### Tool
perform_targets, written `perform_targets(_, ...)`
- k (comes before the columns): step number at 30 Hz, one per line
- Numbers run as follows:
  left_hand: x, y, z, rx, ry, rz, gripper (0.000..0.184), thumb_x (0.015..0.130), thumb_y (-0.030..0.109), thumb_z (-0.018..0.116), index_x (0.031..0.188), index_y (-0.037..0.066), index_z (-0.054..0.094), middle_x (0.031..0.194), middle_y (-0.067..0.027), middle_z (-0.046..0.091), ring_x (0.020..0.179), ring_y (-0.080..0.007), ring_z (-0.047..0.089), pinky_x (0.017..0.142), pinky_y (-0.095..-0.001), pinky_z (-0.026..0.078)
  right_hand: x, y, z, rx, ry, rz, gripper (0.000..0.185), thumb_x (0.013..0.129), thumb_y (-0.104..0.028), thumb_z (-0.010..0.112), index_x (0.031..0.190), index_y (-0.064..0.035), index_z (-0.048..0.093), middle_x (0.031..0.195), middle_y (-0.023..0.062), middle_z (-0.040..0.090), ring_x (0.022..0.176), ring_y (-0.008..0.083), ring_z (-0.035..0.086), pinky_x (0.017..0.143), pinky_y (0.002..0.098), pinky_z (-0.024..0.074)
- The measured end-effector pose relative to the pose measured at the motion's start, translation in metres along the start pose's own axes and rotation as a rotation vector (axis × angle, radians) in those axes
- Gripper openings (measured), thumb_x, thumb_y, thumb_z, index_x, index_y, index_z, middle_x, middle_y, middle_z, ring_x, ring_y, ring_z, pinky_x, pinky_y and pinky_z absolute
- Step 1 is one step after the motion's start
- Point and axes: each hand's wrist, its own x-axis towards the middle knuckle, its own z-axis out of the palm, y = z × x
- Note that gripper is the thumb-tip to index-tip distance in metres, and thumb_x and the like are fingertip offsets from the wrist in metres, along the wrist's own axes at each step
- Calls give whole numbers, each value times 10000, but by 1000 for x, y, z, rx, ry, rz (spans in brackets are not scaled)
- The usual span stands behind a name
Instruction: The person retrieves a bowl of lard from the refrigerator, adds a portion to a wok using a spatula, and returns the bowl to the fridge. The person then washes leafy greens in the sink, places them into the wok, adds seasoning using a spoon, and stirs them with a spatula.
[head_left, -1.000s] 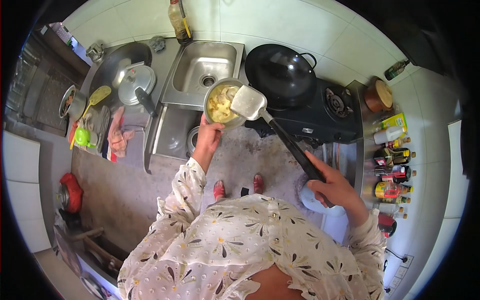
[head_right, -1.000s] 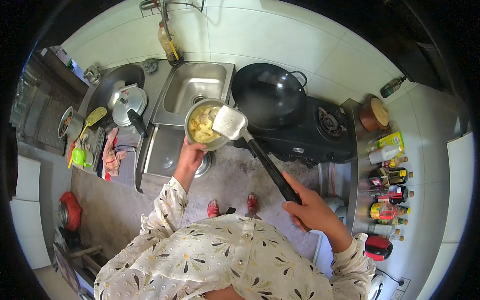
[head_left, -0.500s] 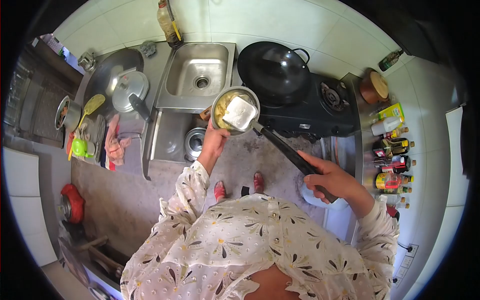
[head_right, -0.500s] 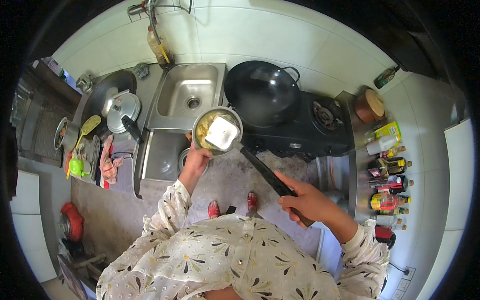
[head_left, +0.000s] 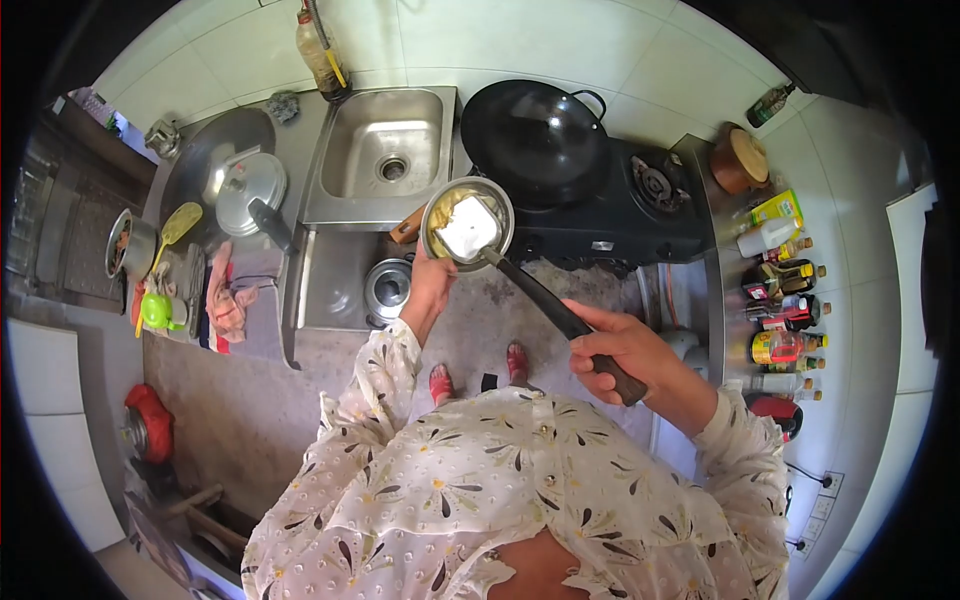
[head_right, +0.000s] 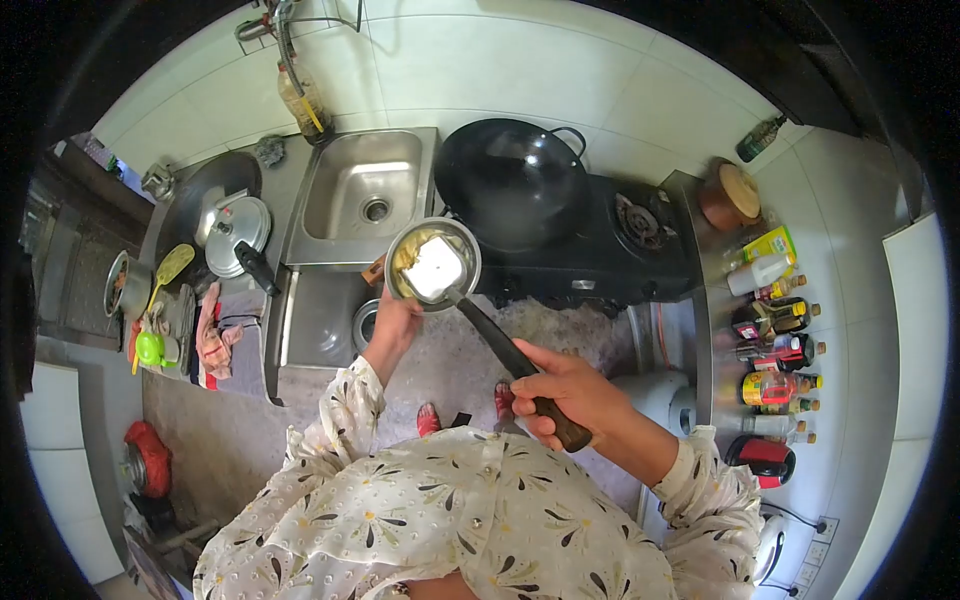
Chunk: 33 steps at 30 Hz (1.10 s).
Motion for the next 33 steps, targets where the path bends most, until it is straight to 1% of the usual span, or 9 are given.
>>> perform_targets(1,2,1,-1,22,3,-12,797,623,-204,372,1343,139,359,1132,-33,513,870,-152,530,609,-253,425,2,2,0,52,-15,-9,689,862,-32,532,1462,-167,222,716,83,498,446,136,475,327,276,388)
perform_targets(4,5,2,-2,68,-7,11,779,642,-199,366,1345,137,363,1108,-32,524,810,-141,522,580,-249,412,10,9,0,20,-63,-34,765,854,-39,543,1474,-91,99,688,67,509,443,142,479,340,303,415)
perform_targets(10,13,14,4,149,12,58,742,676,-185,374,1349,128,365,1044,-34,544,733,-126,506,545,-239,394,21,17,-6,-185,-23,-153,758,841,-23,538,1474,-95,127,681,74,504,420,152,479,344,309,419)
perform_targets(13,18,18,10,173,-6,82,735,685,-177,381,1356,121,355,1044,-48,548,729,-133,520,541,-246,404,25,24,-7,-237,-10,-219,699,850,-1,516,1464,-156,219,697,81,513,421,144,477,324,290,399)
perform_targets(17,28,12,14,181,-43,128,725,691,-164,390,1362,108,344,1082,-73,549,755,-156,553,551,-254,433,25,27,-15,36,-73,-216,684,856,-3,502,1462,-166,229,695,84,500,413,133,454,317,283,384)
perform_targets(20,25,18,23,182,-44,102,723,694,-160,389,1366,100,335,1108,-87,548,783,-174,575,554,-265,457,28,32,-28,175,-167,-226,674,868,0,480,1464,-171,217,694,91,490,410,130,444,313,281,374)
perform_targets(23,20,41,31,246,-102,21,790,671,-184,373,1398,117,308,1225,-104,501,979,-222,573,703,-314,516,33,35,-42,265,-268,-225,670,885,2,459,1471,-174,186,699,101,490,414,136,450,314,284,369)
perform_targets(29,40,38,23,316,-130,12,761,712,-149,382,1405,154,301,1162,-91,512,829,-183,553,581,-284,485,40,39,-63,421,-416,-233,636,904,-16,446,1467,-184,204,704,94,482,415,133,441,302,280,362)
perform_targets(33,37,41,25,275,-122,-5,759,708,-146,390,1400,157,315,1123,-80,531,766,-161,552,548,-272,477,41,40,-71,472,-454,-218,618,918,-32,432,1470,-169,187,712,87,475,417,121,433,301,274,365)
